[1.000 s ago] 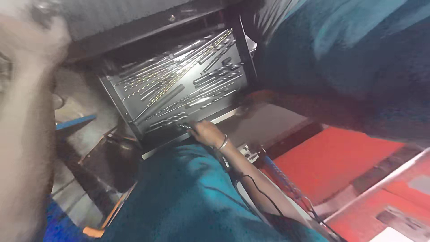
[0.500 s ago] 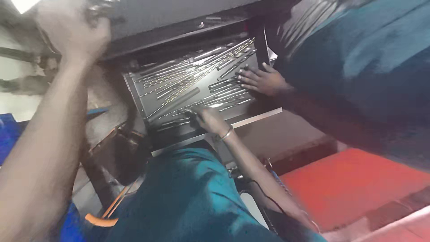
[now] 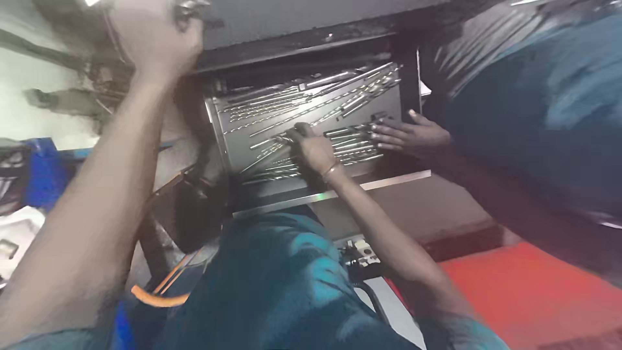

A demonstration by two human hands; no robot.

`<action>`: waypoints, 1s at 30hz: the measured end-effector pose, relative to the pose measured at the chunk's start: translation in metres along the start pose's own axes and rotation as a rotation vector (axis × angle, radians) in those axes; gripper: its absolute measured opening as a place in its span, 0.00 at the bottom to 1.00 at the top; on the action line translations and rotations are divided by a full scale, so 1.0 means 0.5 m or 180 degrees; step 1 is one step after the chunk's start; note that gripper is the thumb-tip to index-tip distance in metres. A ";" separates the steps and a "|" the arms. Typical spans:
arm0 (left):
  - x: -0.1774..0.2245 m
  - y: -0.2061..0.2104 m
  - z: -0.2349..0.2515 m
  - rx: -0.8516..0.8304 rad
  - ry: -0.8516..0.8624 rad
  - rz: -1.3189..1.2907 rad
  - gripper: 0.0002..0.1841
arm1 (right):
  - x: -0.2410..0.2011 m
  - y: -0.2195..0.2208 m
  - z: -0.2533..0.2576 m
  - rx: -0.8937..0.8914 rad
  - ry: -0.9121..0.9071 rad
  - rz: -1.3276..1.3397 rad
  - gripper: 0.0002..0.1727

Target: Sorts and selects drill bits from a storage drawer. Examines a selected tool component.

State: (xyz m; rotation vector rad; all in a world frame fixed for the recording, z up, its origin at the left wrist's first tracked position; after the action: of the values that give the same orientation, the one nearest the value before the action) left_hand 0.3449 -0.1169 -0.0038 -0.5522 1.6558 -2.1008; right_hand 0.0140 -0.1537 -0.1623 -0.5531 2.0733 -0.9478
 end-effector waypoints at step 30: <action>0.001 0.002 0.006 -0.0078 0.0010 0.0072 0.23 | -0.017 -0.028 -0.089 -0.0005 0.0057 0.0954 0.18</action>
State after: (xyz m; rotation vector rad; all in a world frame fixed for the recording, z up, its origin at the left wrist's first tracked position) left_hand 0.3461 -0.1198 -0.0039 -0.5356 1.6835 -2.0690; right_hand -0.0150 -0.1376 -0.1287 -0.2249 2.0991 -0.7774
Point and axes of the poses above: each hand's wrist, its own z-axis towards the middle knuckle, its own y-axis out of the palm, x = y × z, the point moved 7 cm from there along z, towards the middle knuckle, and after that the axes turned 8 degrees about z, right-handed, at the moved point
